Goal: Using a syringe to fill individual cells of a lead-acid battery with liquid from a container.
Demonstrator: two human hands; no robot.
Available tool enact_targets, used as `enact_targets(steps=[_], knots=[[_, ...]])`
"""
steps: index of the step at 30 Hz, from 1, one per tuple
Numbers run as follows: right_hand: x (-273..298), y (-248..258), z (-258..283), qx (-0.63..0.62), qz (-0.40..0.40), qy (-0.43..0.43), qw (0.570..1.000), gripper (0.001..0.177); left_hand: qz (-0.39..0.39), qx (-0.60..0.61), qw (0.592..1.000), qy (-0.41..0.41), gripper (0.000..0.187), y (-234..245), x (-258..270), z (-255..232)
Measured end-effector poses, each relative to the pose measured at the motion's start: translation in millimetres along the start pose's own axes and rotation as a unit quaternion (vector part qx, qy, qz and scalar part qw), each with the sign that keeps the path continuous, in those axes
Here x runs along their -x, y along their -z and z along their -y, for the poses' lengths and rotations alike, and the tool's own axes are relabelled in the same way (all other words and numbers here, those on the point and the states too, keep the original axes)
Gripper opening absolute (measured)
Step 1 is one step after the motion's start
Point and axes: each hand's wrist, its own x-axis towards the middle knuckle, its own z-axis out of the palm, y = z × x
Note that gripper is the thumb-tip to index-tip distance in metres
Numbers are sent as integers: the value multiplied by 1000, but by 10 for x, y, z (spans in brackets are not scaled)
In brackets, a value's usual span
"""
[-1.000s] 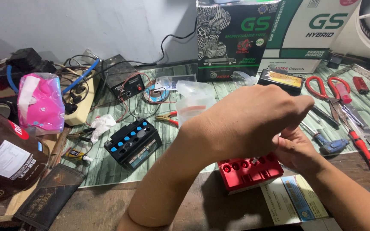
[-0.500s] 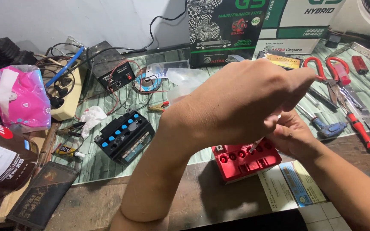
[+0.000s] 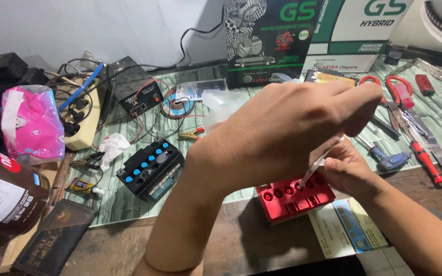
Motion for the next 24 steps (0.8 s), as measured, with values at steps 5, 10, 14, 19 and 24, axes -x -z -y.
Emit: enact_targets(steps=[5, 10, 14, 19, 24], knots=[[23, 4, -18, -33, 1, -11, 999, 33, -7, 32, 999, -8, 48, 43, -13, -30], [-9, -204, 100, 29, 1, 44, 999, 29, -61, -34, 997, -13, 39, 41, 3, -100], [-120, -302, 239, 71, 15, 96, 993, 28, -82, -6, 996, -46, 31, 56, 15, -43], [-207, -567, 434, 403, -26, 264, 876, 27, -130, -2, 990, -58, 8, 3, 41, -23], [45, -151, 269, 415, -111, 290, 855, 57, -162, -30, 983, -82, 22, -137, -21, -47]])
